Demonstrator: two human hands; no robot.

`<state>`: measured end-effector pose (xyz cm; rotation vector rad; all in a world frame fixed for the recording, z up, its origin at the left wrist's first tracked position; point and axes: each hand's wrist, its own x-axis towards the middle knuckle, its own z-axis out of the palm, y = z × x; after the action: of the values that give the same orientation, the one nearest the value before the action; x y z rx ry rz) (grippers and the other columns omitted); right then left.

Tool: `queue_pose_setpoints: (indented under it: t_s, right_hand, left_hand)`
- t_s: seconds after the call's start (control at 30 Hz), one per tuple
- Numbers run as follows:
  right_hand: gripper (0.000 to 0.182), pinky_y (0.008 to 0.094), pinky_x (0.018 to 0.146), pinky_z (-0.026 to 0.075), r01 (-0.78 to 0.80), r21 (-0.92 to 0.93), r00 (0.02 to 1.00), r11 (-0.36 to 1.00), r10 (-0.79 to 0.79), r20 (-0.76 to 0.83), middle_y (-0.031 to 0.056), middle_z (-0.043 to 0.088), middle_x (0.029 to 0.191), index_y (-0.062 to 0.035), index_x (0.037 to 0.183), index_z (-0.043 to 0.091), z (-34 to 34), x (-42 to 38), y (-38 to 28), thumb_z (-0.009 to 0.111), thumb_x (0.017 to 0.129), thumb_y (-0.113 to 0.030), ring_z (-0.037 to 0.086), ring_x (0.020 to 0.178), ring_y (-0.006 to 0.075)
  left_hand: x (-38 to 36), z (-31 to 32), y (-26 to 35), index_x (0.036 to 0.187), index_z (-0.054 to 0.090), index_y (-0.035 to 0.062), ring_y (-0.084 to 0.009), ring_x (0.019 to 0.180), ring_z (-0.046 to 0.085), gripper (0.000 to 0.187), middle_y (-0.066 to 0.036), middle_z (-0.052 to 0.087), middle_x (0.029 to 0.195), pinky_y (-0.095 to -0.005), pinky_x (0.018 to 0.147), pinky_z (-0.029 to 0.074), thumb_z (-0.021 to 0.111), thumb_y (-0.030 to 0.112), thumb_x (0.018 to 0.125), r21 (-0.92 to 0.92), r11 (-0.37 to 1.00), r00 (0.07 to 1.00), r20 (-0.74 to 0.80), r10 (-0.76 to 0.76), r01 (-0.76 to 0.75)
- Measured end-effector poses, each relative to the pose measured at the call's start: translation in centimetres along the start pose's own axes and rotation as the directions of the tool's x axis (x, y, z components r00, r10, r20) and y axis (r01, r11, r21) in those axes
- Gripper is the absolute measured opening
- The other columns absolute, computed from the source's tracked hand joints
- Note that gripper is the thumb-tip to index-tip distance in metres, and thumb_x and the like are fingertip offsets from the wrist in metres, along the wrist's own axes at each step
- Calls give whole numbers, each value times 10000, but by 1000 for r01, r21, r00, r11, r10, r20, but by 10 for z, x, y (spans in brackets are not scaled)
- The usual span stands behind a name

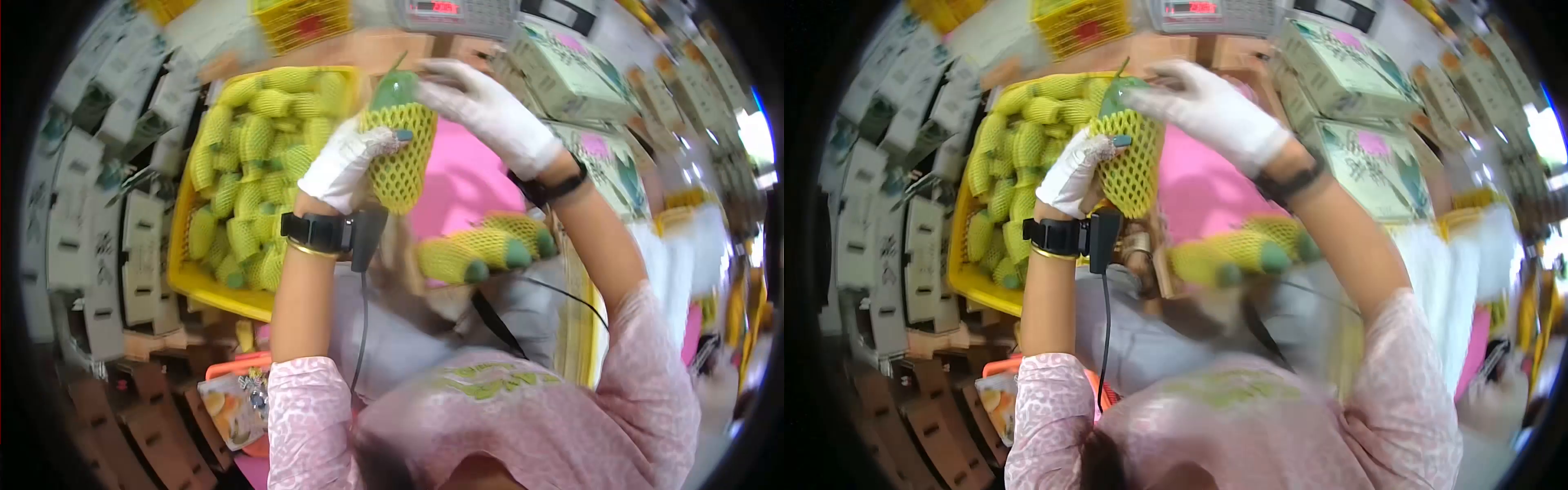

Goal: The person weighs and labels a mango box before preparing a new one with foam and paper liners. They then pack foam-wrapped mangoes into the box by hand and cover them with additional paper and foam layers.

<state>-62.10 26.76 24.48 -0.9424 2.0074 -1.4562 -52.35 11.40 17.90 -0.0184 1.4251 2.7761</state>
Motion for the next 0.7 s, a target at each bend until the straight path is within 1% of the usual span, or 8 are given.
queue_pose_setpoints:
  t_s: [0.1, 0.23, 0.27, 0.33, 0.4, 0.53, 0.6, 0.7]
  right_hand:
    - [403, 314, 942, 389, 477, -599, 871, 643, -254, 421, 113, 483, 1240, -63, 1215, 453, -29, 34, 48, 487, 813, -61, 475, 1129, 234]
    - [367, 310, 952, 383, -6, -422, 936, 906, 154, 316, 101, 457, 1271, -66, 1207, 466, -21, 8, 39, 401, 846, -62, 478, 1122, 246]
    - [369, 314, 945, 390, 256, -611, 929, 749, -16, 369, 102, 468, 1258, -67, 1205, 467, -21, 2, 45, 409, 841, -53, 488, 1108, 248]
    - [321, 319, 838, 428, 216, -478, 957, 851, -89, 275, 137, 597, 1027, -72, 1130, 536, -17, 0, 60, 349, 902, -198, 557, 937, 271]
    - [332, 334, 857, 421, 404, -714, 906, 571, -143, 398, 145, 592, 1039, -72, 1147, 523, -14, -5, 60, 354, 893, -202, 554, 970, 276]
    - [345, 344, 860, 420, 152, -512, 966, 846, -19, 256, 149, 578, 1062, -91, 1184, 506, -13, -24, 60, 385, 875, -186, 551, 991, 276]
    - [378, 337, 927, 378, 308, -705, 937, 639, -74, 342, 143, 515, 1184, -103, 1240, 456, -25, -30, 69, 362, 888, -202, 498, 1078, 272]
    - [457, 372, 973, 350, -241, -364, 896, 899, 351, 273, 88, 351, 1361, -154, 1345, 305, -35, -53, 38, 294, 927, -338, 355, 1230, 243]
  left_hand:
    - [21, 19, -49, 1097, 509, 5, -154, 848, 574, 420, -56, 588, 965, -292, 761, 479, 648, 173, 737, -71, 997, 997, 53, 48, -44]
    - [19, 22, -72, 1070, 530, 16, -145, 840, 580, 377, -45, 597, 948, -289, 754, 481, 641, 165, 742, -105, 992, 997, 41, -72, 76]
    - [18, 20, -76, 1059, 535, 17, -142, 837, 581, 356, -43, 598, 940, -289, 751, 482, 634, 156, 746, -121, 991, 997, 64, -51, 59]
    - [18, 20, -84, 1044, 539, 16, -130, 827, 577, 334, -40, 600, 934, -276, 757, 475, 631, 158, 756, -140, 987, 996, 57, -72, 79]
    - [23, 22, -92, 1037, 542, 16, -128, 827, 576, 314, -40, 600, 933, -269, 759, 471, 621, 149, 764, -99, 993, 998, 15, -56, 57]
    - [23, 22, -99, 1100, 494, 27, -132, 868, 567, 361, -36, 589, 958, -274, 785, 462, 612, 152, 783, -57, 998, 996, 84, -18, 23]
    - [24, 25, -104, 1110, 486, 29, -134, 883, 562, 368, -38, 583, 972, -274, 794, 458, 611, 149, 784, -40, 996, 994, 83, -75, 79]
    - [22, 38, -103, 1121, 477, 35, -137, 909, 551, 368, -42, 573, 992, -275, 807, 453, 603, 137, 790, -33, 991, 987, 95, -128, 131]
